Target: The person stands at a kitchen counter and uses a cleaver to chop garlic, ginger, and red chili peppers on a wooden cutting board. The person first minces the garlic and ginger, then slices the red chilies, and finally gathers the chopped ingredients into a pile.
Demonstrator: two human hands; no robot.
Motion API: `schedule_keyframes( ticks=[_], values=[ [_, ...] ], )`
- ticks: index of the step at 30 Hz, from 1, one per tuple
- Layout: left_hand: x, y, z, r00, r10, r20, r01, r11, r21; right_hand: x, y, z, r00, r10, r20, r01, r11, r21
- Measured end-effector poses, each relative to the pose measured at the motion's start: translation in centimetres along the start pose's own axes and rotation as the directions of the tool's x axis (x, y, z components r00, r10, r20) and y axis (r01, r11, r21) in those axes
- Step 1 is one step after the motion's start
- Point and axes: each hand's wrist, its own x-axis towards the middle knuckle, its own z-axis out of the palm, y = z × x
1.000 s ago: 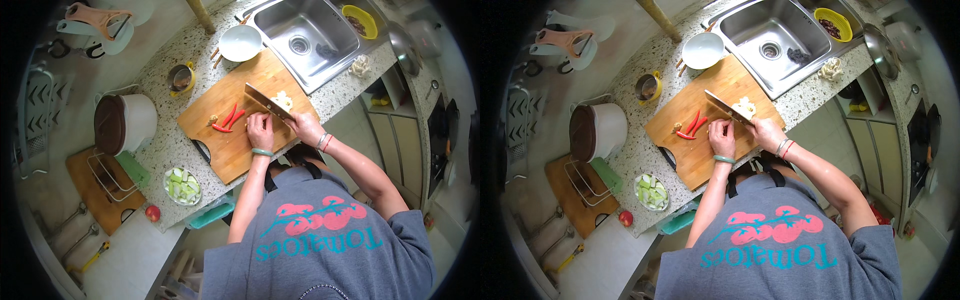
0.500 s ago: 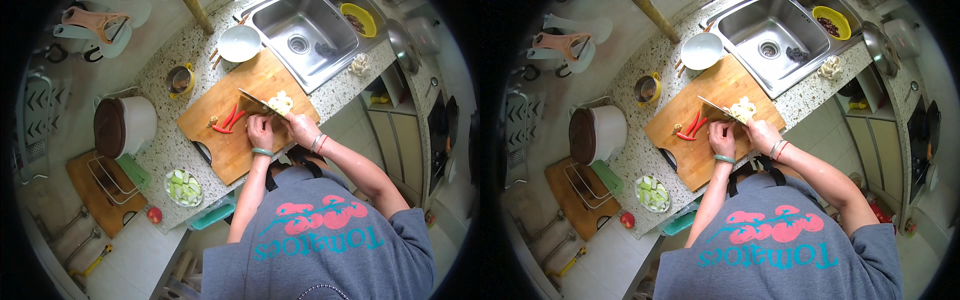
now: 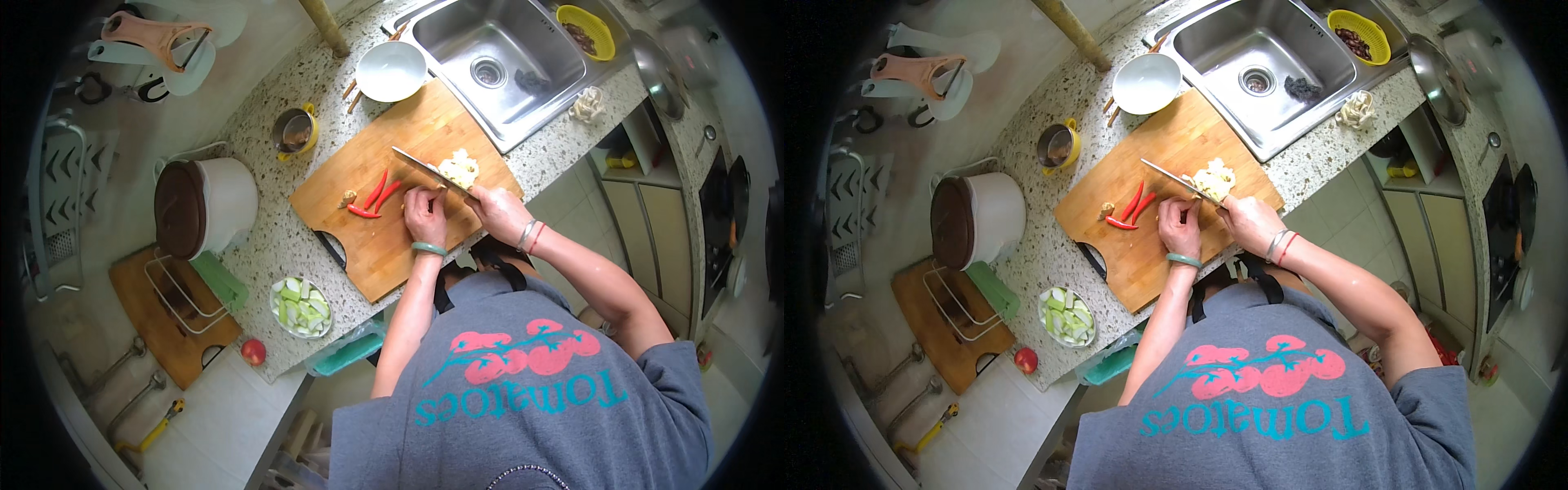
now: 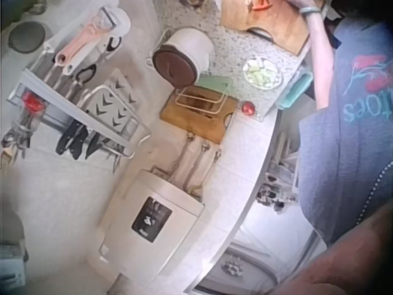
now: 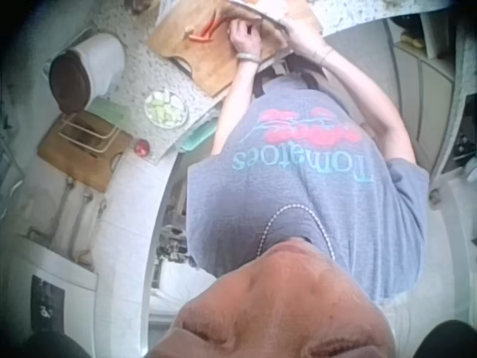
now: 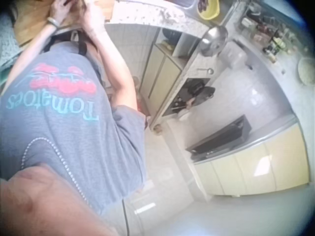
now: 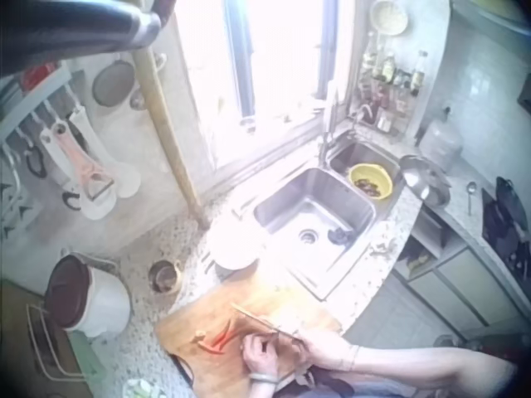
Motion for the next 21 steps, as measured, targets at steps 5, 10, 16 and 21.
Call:
schedule_keyframes(
  ticks=[5,10,16,21],
  values=[
    [0.1,0.2,0.0,1.0,-0.016,0.006,0.016,1.0,-0.026,0.9,0.4,1.2,1.0,0.017,-0.003,-0.017,0.998,-0.064],
    [-0.1,-0.1,-0.1,1.0,-0.023,0.008,0.023,0.999,-0.024,1.1,0.9,1.5,0.999,-0.011,-0.038,0.011,1.0,-0.019],
    [0.1,0.0,0.0,1.0,0.01,0.011,-0.01,1.0,-0.017,1.0,0.8,1.1,0.999,0.039,0.026,-0.038,0.999,-0.031],
    [0.1,0.2,-0.2,1.0,0.001,0.007,-0.001,1.0,-0.019,1.2,0.4,1.2,1.0,0.011,-0.026,-0.01,1.0,0.026]
  ],
)
